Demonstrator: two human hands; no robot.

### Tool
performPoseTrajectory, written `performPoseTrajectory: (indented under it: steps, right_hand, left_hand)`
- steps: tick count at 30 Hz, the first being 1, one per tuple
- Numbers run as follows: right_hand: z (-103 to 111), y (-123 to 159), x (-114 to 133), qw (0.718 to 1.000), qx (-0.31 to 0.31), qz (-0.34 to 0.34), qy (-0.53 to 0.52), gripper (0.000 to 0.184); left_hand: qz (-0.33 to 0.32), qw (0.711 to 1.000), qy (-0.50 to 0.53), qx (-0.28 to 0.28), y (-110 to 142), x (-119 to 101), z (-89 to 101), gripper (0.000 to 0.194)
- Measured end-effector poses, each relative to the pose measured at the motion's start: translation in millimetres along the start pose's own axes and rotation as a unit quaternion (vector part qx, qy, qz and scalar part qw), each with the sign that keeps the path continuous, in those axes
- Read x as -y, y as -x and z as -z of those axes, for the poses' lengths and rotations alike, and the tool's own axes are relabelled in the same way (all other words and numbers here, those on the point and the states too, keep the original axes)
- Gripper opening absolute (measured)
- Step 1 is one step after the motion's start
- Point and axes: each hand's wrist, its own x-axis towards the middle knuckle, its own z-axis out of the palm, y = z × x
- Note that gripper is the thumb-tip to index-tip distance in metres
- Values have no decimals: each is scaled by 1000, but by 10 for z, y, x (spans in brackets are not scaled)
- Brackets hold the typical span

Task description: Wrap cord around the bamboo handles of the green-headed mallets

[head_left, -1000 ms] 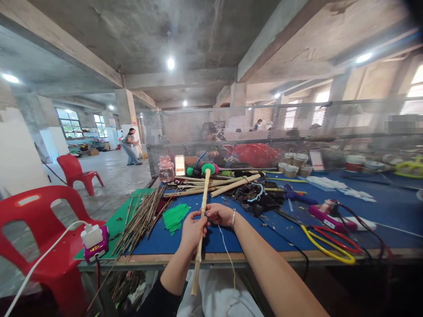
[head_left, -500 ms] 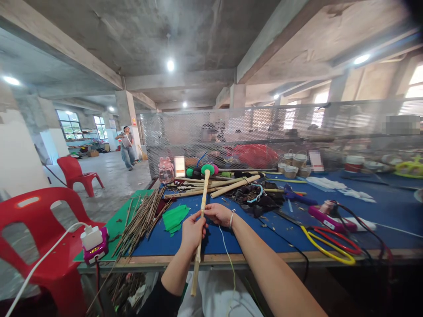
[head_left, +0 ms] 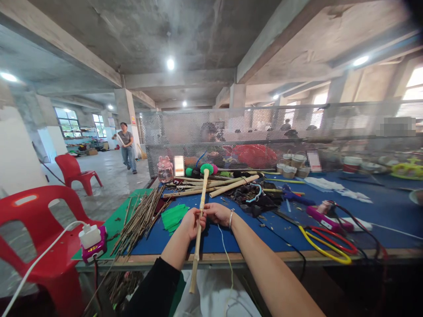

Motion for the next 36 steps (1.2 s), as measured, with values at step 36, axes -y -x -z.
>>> performPoseTrajectory:
  steps: [36]
  right_hand:
    - [-38, 33, 60, 788, -257, 207, 519, 20]
  left_hand:
    - [-129, 978, -84, -141, -109, 176, 17, 20]
